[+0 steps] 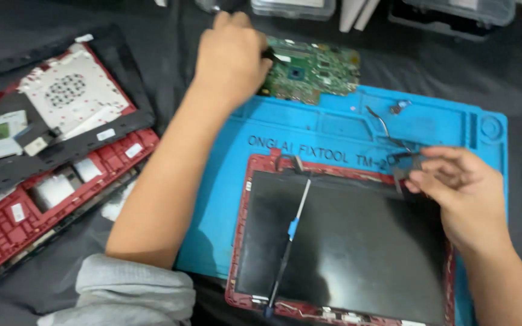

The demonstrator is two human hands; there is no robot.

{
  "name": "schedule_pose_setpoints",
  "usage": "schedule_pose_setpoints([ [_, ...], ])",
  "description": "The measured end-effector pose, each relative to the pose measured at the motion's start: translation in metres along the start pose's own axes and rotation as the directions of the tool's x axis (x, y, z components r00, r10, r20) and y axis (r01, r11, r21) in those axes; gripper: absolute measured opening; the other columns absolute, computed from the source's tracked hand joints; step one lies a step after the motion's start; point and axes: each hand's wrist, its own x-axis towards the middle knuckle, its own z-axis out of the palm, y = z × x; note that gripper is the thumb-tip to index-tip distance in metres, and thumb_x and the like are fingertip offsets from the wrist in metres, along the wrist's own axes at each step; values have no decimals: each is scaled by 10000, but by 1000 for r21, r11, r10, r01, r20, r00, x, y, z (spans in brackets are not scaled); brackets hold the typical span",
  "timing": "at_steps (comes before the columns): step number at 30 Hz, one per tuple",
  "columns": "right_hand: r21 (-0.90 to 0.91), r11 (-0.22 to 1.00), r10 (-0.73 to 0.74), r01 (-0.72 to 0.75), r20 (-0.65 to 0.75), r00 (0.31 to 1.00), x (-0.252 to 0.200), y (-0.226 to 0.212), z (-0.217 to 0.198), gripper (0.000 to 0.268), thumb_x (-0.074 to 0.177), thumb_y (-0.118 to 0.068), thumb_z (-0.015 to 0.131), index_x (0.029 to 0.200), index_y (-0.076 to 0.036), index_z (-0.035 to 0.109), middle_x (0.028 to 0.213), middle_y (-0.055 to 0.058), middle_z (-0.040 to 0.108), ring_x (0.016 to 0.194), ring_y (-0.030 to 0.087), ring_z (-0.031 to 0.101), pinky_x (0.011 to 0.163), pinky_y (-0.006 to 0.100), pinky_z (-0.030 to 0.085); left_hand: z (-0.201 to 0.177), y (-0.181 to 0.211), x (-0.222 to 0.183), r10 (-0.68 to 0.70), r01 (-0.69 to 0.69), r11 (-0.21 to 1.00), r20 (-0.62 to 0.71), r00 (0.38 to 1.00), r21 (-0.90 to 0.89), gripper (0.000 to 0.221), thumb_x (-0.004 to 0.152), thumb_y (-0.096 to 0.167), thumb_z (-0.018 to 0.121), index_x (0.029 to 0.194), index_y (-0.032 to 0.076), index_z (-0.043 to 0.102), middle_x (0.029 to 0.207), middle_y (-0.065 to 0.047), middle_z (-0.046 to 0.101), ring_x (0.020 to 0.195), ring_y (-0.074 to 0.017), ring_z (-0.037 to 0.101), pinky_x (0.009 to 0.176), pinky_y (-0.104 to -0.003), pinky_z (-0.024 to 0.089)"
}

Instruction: The person works on a disassembled red laptop on a blue silicone repair mat, prying along the display bezel by hand, lifting the old screen panel out of the rear cover, seating a new black screen panel into the lid, and using a screwdriver to drive screws along the top edge of the frame.

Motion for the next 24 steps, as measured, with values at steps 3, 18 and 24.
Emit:
schedule_pose_setpoints([
  [3,-30,999,-29,28,-6,1000,-2,5,1,323,929,86,682,1244,41,631,1031,111,704,884,192,716,842,306,588,3,8,1,-17,18,996,-12,1000,90,204,751,253,789,849,74,783,983,-159,675,1002,-365,634,754,-475,548],
  [18,-16,975,-223,223,-33,974,-17,-35,22,228,977,-1,630,1202,25,658,1155,109,726,1034,175,718,901,300,597,-49,142,-29,315,-364,805,-183,931,-469,82,882,22,652,942,-30,630,1018,-209,587,970,-374,641,833,-444,558],
  [24,165,982,-128,95,205,970,-28,-25,10,170,950,81,713,1115,51,683,1122,88,728,1030,143,697,915,303,586,-63,181,-55,574,-631,703,-263,775,-327,269,848,89,678,1071,-58,653,1043,-126,588,982,-260,642,787,-333,569],
])
